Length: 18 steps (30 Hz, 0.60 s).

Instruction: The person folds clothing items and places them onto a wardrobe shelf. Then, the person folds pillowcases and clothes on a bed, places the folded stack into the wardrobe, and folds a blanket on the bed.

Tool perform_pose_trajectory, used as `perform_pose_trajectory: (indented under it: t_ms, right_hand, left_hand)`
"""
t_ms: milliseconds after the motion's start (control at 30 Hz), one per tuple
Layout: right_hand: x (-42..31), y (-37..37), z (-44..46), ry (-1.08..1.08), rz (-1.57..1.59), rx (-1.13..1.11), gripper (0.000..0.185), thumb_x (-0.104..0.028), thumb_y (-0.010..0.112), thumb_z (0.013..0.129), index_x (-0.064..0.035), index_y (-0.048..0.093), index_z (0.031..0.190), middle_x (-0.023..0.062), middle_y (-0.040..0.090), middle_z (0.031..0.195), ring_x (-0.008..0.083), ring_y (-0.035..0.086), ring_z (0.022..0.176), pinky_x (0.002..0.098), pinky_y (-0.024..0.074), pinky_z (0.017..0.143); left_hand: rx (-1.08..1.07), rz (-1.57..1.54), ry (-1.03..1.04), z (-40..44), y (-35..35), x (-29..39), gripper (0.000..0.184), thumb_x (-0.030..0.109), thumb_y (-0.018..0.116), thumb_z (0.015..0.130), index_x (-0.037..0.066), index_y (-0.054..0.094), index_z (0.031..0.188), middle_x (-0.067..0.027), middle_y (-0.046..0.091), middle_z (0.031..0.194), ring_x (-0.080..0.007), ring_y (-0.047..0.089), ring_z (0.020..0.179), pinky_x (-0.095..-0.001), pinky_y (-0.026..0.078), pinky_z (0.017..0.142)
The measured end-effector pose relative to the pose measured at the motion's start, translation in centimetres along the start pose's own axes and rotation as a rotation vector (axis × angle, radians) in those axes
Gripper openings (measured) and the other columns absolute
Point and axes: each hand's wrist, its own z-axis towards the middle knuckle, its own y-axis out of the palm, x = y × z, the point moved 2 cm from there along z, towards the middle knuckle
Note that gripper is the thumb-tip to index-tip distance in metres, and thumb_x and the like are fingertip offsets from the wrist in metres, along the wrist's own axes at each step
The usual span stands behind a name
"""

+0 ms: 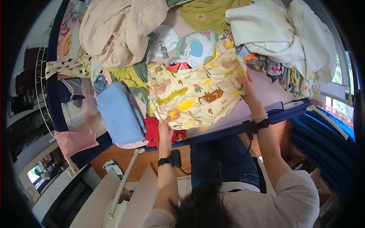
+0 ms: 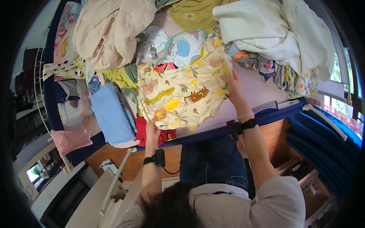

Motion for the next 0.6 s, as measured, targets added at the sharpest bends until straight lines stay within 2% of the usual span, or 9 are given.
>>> perform_pose_trajectory:
  t_ms: [67, 133, 167, 200, 267, 333, 367, 467, 600]
  right_hand:
    - [-0.3, 5.5, -0.7, -0.028, -0.369, -0.199, 0.050, -0.007, 0.060, 0.076, -0.0036, 0.042, 0.123, 0.0091, 0.055, 0.107, 0.0159, 0.058, 0.086, 0.0279, 0.0519, 0.062]
    - [0.6, 13.2, -4.7, 0.065, -0.607, -0.508, 0.062, -0.014, 0.065, 0.078, -0.0051, 0.035, 0.131, 0.0105, 0.048, 0.123, 0.0150, 0.051, 0.101, 0.0291, 0.0445, 0.085]
    - [3.2, 15.6, -5.8, -0.234, -0.767, -0.759, 0.061, -0.014, 0.063, 0.077, -0.0060, 0.036, 0.131, 0.0154, 0.045, 0.124, 0.0207, 0.050, 0.106, 0.0320, 0.0428, 0.087]
    - [5.8, 17.8, -7.0, -0.581, -0.856, -0.947, 0.060, -0.014, 0.061, 0.076, -0.0068, 0.037, 0.130, 0.0202, 0.043, 0.125, 0.0263, 0.048, 0.110, 0.0349, 0.0410, 0.090]
    - [7.7, 19.9, -10.0, -0.140, -1.302, -0.988, 0.056, -0.019, 0.060, 0.075, -0.0053, 0.042, 0.126, 0.0223, 0.044, 0.118, 0.0337, 0.047, 0.108, 0.0371, 0.0393, 0.091]
    - [12.0, 18.4, -9.8, -0.159, -1.439, -1.125, 0.055, -0.024, 0.060, 0.075, -0.0043, 0.044, 0.124, 0.0212, 0.045, 0.116, 0.0358, 0.047, 0.107, 0.0371, 0.0393, 0.091]
    - [14.2, 17.4, -9.4, -0.166, -1.509, -1.194, 0.055, -0.027, 0.060, 0.076, -0.0038, 0.045, 0.123, 0.0206, 0.045, 0.115, 0.0369, 0.047, 0.106, 0.0371, 0.0393, 0.091]
    - [17.1, 14.1, -7.6, -0.458, -1.160, -0.833, 0.051, -0.017, 0.064, 0.071, -0.0029, 0.048, 0.118, 0.0181, 0.047, 0.111, 0.0352, 0.046, 0.105, 0.0372, 0.0394, 0.090]
    - [12.1, 12.1, -4.8, -0.663, -1.059, -0.117, 0.053, -0.009, 0.067, 0.068, 0.0013, 0.043, 0.114, 0.0180, 0.053, 0.102, 0.0319, 0.046, 0.104, 0.0384, 0.0389, 0.089]
  left_hand:
    - [-0.024, -0.010, -0.033, -0.1, -0.4, -0.2, 0.051, -0.005, 0.046, 0.084, 0.009, 0.030, 0.131, -0.0108, 0.048, 0.120, -0.0231, 0.051, 0.106, -0.0378, 0.044, 0.091]
    - [-0.041, -0.095, -0.085, -0.1, -0.4, -0.6, 0.051, -0.005, 0.045, 0.084, 0.010, 0.031, 0.131, -0.0099, 0.048, 0.121, -0.0226, 0.050, 0.108, -0.0376, 0.044, 0.091]
    - [-0.052, -0.138, -0.109, -0.2, -0.2, -0.9, 0.051, -0.006, 0.045, 0.084, 0.011, 0.031, 0.131, -0.0095, 0.047, 0.122, -0.0224, 0.049, 0.109, -0.0375, 0.043, 0.092]
    - [-0.105, -0.056, -0.034, -0.4, 0.0, -1.2, 0.041, 0.016, 0.045, 0.091, 0.011, 0.033, 0.130, -0.0073, 0.046, 0.124, -0.0224, 0.047, 0.112, -0.0391, 0.041, 0.093]
    - [-0.184, -0.251, -0.080, -1.1, 0.2, -0.8, 0.046, 0.034, 0.042, 0.091, 0.012, 0.033, 0.131, -0.0067, 0.045, 0.126, -0.0231, 0.046, 0.113, -0.0399, 0.040, 0.094]
    - [-0.130, -0.307, -0.066, -2.0, 1.4, 0.0, 0.066, 0.060, 0.032, 0.086, 0.012, 0.034, 0.131, -0.0070, 0.044, 0.128, -0.0248, 0.046, 0.113, -0.0408, 0.037, 0.095]
    - [-0.139, -0.305, -0.061, -1.9, 1.5, 0.0, 0.064, 0.058, 0.033, 0.087, 0.012, 0.034, 0.131, -0.0071, 0.044, 0.128, -0.0250, 0.046, 0.113, -0.0403, 0.037, 0.095]
    - [-0.085, -0.275, -0.128, -0.4, -0.9, -0.9, 0.053, 0.046, 0.042, 0.090, 0.010, 0.038, 0.129, -0.0072, 0.048, 0.125, -0.0247, 0.047, 0.113, -0.0400, 0.038, 0.095]
    - [-0.020, -0.206, -0.183, 0.8, -2.3, -1.5, 0.041, 0.023, 0.047, 0.090, 0.002, 0.041, 0.125, -0.0109, 0.049, 0.124, -0.0263, 0.047, 0.113, -0.0402, 0.037, 0.096]
